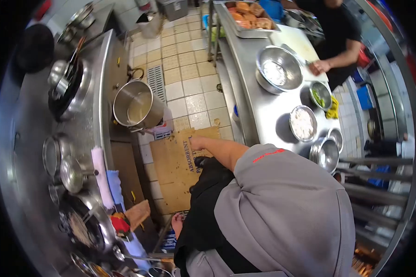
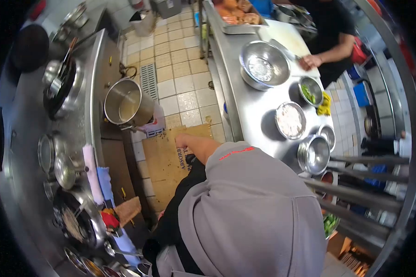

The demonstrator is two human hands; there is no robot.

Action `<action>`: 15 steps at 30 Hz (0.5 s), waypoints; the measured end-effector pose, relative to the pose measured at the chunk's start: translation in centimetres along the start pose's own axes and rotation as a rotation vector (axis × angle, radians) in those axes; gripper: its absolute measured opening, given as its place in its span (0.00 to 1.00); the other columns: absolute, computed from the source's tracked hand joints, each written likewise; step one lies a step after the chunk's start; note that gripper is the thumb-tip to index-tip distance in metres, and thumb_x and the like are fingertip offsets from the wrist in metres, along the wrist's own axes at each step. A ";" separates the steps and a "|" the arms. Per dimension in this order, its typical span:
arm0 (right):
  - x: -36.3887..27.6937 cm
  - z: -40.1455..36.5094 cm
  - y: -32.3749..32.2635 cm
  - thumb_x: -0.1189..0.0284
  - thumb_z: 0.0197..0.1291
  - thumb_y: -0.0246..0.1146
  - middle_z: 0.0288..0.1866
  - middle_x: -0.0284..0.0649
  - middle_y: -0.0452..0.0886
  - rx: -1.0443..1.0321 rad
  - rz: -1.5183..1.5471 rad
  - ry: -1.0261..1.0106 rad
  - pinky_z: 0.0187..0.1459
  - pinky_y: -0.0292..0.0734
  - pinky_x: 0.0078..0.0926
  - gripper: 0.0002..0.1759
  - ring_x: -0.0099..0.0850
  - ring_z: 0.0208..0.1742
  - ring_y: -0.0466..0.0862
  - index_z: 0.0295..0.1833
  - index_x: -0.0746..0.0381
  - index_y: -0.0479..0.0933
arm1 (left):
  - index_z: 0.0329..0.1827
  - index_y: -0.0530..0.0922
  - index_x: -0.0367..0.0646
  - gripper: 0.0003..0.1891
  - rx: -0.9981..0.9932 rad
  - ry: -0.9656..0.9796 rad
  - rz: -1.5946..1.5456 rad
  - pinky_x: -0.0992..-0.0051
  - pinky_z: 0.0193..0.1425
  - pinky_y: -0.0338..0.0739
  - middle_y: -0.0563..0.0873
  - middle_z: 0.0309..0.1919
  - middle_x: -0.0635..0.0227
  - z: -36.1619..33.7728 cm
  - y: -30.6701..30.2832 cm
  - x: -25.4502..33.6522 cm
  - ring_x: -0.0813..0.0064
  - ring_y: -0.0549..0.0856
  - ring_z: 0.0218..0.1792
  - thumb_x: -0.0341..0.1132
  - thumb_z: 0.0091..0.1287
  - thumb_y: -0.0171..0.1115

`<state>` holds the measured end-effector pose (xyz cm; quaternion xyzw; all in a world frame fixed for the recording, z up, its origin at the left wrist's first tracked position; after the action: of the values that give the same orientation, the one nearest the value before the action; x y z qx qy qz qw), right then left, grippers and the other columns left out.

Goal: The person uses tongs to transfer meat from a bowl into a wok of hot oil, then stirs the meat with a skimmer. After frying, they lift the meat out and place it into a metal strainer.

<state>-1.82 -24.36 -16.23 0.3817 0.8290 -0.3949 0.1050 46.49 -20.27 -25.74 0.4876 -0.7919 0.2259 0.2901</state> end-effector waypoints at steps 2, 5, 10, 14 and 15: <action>1.6 -1.3 -1.1 0.71 0.44 0.52 0.27 0.50 0.79 0.069 0.056 0.035 0.28 0.74 0.36 0.13 0.39 0.27 0.80 0.29 0.68 0.78 | 0.48 0.70 0.41 0.11 0.002 -0.030 0.001 0.77 0.30 0.71 0.79 0.31 0.68 1.4 -1.4 2.1 0.78 0.77 0.27 0.31 0.63 0.52; 3.8 -5.7 -1.9 0.71 0.47 0.49 0.21 0.50 0.78 0.172 0.175 0.126 0.21 0.73 0.35 0.15 0.38 0.19 0.79 0.26 0.71 0.77 | 0.49 0.70 0.42 0.12 -0.026 -0.056 -0.018 0.75 0.30 0.72 0.79 0.31 0.68 3.3 -3.8 4.4 0.77 0.77 0.26 0.32 0.63 0.52; 10.0 -8.4 4.2 0.69 0.45 0.50 0.17 0.49 0.77 0.107 0.035 0.257 0.23 0.74 0.35 0.15 0.38 0.17 0.78 0.21 0.68 0.77 | 0.48 0.68 0.45 0.14 0.170 -0.258 -0.315 0.74 0.28 0.70 0.78 0.32 0.69 3.4 -10.7 5.3 0.76 0.76 0.25 0.39 0.62 0.52; 12.5 -12.5 7.9 0.71 0.43 0.51 0.18 0.49 0.78 0.177 0.006 0.359 0.24 0.75 0.37 0.13 0.39 0.19 0.80 0.21 0.67 0.77 | 0.41 0.69 0.47 0.13 0.463 -0.450 -0.648 0.75 0.27 0.70 0.77 0.32 0.68 5.3 -19.4 1.0 0.75 0.75 0.23 0.44 0.58 0.54; 13.2 -13.5 9.1 0.69 0.46 0.50 0.19 0.48 0.78 0.106 0.079 0.435 0.23 0.76 0.36 0.14 0.38 0.19 0.80 0.23 0.67 0.77 | 0.36 0.71 0.47 0.10 0.504 -0.463 -0.782 0.74 0.26 0.71 0.77 0.26 0.72 5.0 -20.1 0.9 0.76 0.76 0.22 0.42 0.58 0.53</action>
<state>-2.66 -3.55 -18.80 0.4951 0.7947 -0.3418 -0.0810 63.11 -32.56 -27.27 0.8390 -0.5149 0.1703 0.0439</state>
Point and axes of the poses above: each hand's wrist, its own z-axis towards the middle knuckle, its own y-axis out of the palm, x = y × z, the point moved 10 cm from there along z, towards the middle knuckle
